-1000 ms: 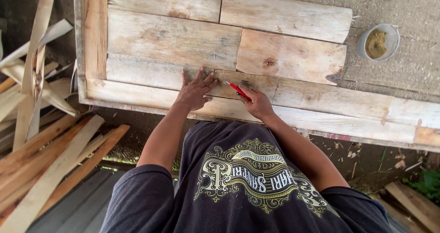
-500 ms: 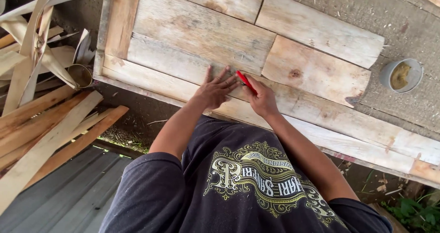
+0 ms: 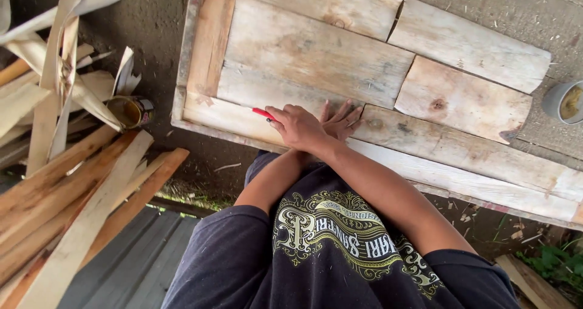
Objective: The person arranges wooden planks on a workbench, uses a red utility knife to mark and trim edges, and applies a paste-like substance from a small container to the plank surfaces. The person also uses a wooden ruler to measure and align the planks before pressing them into place.
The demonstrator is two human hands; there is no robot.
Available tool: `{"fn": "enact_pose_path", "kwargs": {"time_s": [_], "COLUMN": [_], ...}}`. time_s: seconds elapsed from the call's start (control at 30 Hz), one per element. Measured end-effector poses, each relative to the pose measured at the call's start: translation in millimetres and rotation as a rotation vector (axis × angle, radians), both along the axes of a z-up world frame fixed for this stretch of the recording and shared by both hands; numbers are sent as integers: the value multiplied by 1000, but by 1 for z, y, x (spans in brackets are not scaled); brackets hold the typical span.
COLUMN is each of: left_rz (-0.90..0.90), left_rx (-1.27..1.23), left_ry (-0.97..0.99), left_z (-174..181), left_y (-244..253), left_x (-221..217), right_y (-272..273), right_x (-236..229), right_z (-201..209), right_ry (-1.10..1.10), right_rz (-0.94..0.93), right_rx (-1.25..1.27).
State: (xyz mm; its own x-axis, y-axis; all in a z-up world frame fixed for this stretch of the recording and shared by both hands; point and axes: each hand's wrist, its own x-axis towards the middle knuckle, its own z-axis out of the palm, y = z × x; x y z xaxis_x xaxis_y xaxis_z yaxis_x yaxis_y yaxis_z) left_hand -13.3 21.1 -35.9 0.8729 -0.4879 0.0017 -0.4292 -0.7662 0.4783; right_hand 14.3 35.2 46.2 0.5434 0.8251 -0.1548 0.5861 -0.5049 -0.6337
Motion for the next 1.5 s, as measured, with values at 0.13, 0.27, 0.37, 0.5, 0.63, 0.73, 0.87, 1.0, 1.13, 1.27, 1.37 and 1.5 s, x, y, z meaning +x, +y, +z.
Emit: {"fn": "enact_pose_path", "kwargs": {"time_s": [0.13,0.27,0.37,0.5,0.63,0.73,0.87,1.0,1.13,1.27,1.37,1.5], "left_rz": [8,-129,-40,241,259,230,202,237,266,290,226,120], "left_rx": [-38,239,236,136,176,257,393,397,372,184,16,-218], "left_ry": [-3,-46,-24,1,-19,122,329,331,302,34,-109,-189], "left_z": [-7,71,62,45,40,49,61,65,68,58,56,66], "left_y": [-1,47,83,119,133,133,129,124,114,92,65,10], "left_x": [7,20,3,8,28,41,47,48,45,36,35,28], "right_y": [3,-25,-61,-97,-99,-97,-100,-105,-122,-147,-181,-249], "right_x": [8,31,39,38,29,24,25,25,15,-2,-13,-37], "right_z": [9,7,12,4,-12,-22,-24,-6,-7,-7,-8,-11], "right_ry": [-12,-126,-167,-320,-356,-327,-249,-136,-113,-247,-386,-565], "right_rz": [-94,-330,-603,-772,-739,-750,-746,-756,-819,-892,-952,-1044], "right_rx": [38,10,-35,-98,-145,-234,-288,-265,-227,-140,-46,74]}}
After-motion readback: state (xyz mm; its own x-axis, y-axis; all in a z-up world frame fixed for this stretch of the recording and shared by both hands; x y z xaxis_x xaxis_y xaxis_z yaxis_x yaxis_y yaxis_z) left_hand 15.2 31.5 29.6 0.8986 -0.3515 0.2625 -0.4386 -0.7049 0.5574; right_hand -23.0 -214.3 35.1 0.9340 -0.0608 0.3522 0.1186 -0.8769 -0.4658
